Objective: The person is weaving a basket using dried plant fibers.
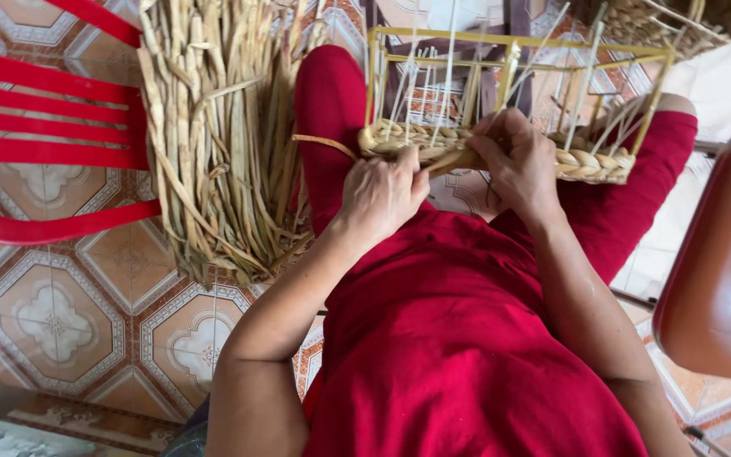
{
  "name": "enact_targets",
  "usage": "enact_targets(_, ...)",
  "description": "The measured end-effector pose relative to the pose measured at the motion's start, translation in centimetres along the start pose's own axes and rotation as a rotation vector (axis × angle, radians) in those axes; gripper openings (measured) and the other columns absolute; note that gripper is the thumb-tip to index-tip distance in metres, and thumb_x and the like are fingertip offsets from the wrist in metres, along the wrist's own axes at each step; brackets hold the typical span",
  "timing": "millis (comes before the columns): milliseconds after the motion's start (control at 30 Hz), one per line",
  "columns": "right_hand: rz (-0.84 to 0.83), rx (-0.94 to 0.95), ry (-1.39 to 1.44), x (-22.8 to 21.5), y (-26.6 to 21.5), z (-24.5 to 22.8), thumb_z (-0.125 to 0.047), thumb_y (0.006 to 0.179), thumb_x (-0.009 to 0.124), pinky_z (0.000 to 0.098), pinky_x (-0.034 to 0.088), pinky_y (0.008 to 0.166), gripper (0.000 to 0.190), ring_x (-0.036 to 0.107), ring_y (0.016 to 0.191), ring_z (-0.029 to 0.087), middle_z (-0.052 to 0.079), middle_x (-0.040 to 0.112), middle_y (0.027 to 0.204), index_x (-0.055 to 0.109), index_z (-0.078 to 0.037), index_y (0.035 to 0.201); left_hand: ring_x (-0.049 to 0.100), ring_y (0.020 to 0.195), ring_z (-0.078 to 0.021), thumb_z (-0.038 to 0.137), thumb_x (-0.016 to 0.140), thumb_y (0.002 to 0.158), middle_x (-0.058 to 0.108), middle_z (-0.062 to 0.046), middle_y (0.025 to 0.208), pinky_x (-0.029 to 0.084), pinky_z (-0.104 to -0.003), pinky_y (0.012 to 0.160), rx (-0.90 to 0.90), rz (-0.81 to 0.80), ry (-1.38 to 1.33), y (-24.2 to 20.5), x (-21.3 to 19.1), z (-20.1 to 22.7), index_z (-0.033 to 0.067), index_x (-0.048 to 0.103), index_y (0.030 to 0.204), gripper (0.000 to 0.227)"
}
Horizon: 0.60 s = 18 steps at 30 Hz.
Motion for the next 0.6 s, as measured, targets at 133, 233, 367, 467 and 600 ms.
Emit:
enact_targets(133,-0.026,0.06,0.108,-0.2,-0.2,0.2,-0.002,0.099,0.073,0.0222,0.056,0.068,0.012,0.07,0.08,0.008,0.006,0.073,0.093,0.064,-0.002,0.106,0.069,0.058,-0.0239,0.041,0.065,0.102,0.066,-0.004,0.062,0.057,-0.042,0.062,0.041,-0.053,-0.131,-2.1,-1.3,-3.2,0.0104,0.07,0.091,0.033)
enact_targets(233,-0.046,0.09,0.318,-0.4,-0.6,0.8,0.001,0.102,0.065,0.019,0.054,0.065,0.015,0.07,0.081,0.007,0.005,0.074,0.101,0.061,-0.003,0.116,0.075,0.064,-0.0157,0.045,0.07,0.092,0.075,0.001,0.068,0.057,-0.033,0.065,-0.136,-0.201,-0.343,-3.2,-2.8,-8.8,0.0175,0.077,0.093,0.028)
enact_targets(367,0.053,0.054,0.539,-1.8,-2.1,1.8,0.005,0.109,0.057,0.0184,0.051,0.067,0.016,0.065,0.077,0.006,0.007,0.074,0.11,0.062,-0.002,0.122,0.073,0.079,-0.0149,0.029,0.072,0.097,0.078,0.0,0.094,0.056,-0.031,0.069,-0.312,0.272,-0.325,-2.4,-4.4,-20.9,0.0177,0.075,0.103,0.014)
enact_targets(467,0.093,0.064,0.573,-2.4,-2.9,2.0,0.006,0.112,0.056,0.0187,0.052,0.069,0.015,0.063,0.077,0.006,0.008,0.073,0.111,0.064,-0.001,0.122,0.072,0.081,-0.0181,0.027,0.07,0.098,0.076,-0.004,0.1,0.055,-0.032,0.069,-0.616,0.3,-0.225,-1.7,-3.2,-26.8,0.0165,0.071,0.106,0.013)
enact_targets(600,0.113,0.087,0.536,-3.1,-3.6,2.0,0.006,0.112,0.055,0.0184,0.053,0.071,0.016,0.064,0.078,0.006,0.007,0.073,0.11,0.066,-0.001,0.12,0.068,0.077,-0.0212,0.014,0.076,0.084,0.07,-0.011,0.105,0.055,-0.034,0.063,-0.745,0.398,-0.08,-1.0,-0.4,-31.4,0.0083,0.06,0.108,0.03)
Point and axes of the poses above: each hand's wrist, its own y-axis towards the middle knuckle, its own x-axis out of the palm, z = x × y, the point moved 9 cm from there along y, towards the middle knuckle
